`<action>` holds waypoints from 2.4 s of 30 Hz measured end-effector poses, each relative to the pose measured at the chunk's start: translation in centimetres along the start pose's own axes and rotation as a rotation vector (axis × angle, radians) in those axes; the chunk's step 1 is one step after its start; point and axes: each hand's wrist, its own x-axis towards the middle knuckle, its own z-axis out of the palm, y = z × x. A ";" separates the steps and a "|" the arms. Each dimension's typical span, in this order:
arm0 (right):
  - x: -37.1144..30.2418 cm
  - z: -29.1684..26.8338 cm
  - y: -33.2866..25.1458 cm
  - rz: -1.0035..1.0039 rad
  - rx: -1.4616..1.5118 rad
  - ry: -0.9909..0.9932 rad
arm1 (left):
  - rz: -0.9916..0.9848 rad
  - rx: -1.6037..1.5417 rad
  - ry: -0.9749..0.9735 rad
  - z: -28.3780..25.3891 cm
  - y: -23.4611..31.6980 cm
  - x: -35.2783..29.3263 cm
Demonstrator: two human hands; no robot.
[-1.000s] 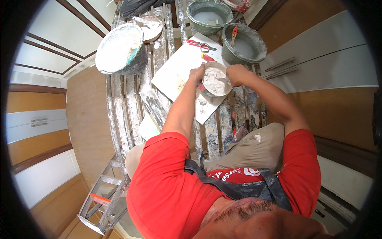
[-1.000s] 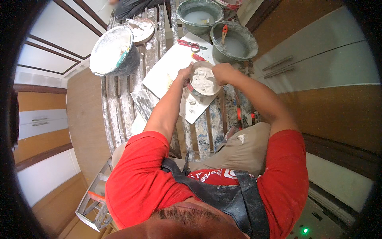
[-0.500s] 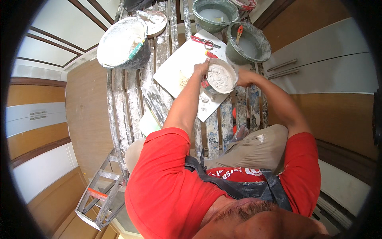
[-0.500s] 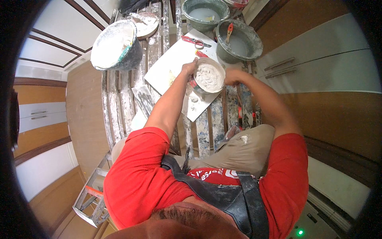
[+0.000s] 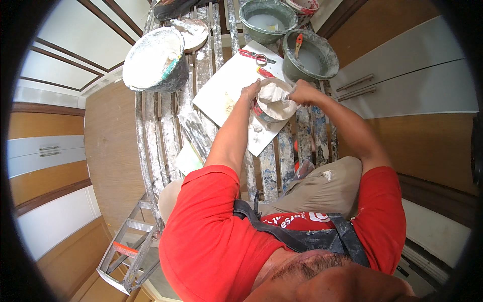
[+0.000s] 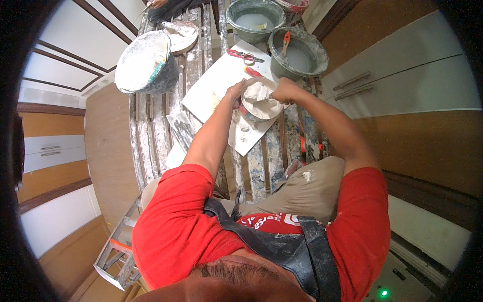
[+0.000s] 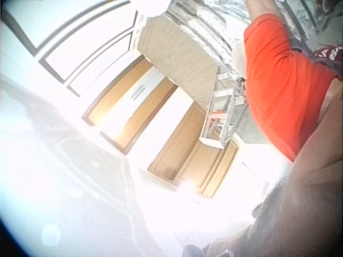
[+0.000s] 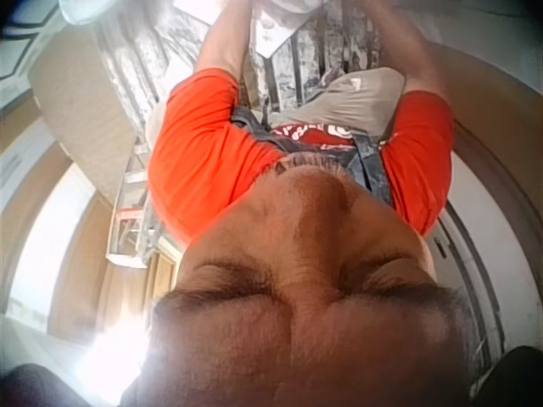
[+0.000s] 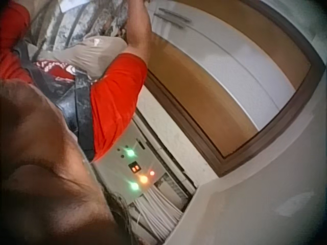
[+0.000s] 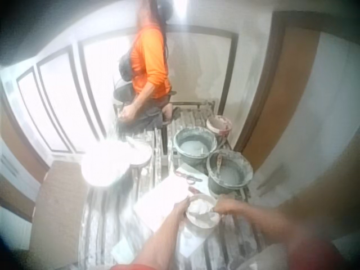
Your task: The person mixes a white compound in a bucket using a trowel, then transfers it to a smaller container. They continue mixing and finally apply the compound to a wall surface using a green sanding block.
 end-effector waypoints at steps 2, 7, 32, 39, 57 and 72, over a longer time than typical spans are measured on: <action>-0.2 0.6 -0.7 -0.297 -0.236 0.208 | -0.013 -0.025 -0.014 -1.7 -1.3 3.4; -0.8 3.7 0.0 -0.526 -0.606 0.287 | -0.076 -0.089 -0.139 -0.1 -2.1 5.1; 1.9 4.7 0.1 -0.567 -0.746 0.146 | 0.077 0.147 0.107 -2.7 -0.8 6.1; 0.9 0.1 -1.3 -0.509 -0.711 0.243 | 0.071 0.119 0.098 -1.9 -1.0 5.2; 2.0 1.2 1.2 -0.326 -0.574 0.026 | 0.095 0.208 0.177 -0.8 -0.9 6.2; 2.8 0.4 2.8 0.060 0.396 -0.061 | 0.039 0.070 0.166 -0.1 1.0 1.4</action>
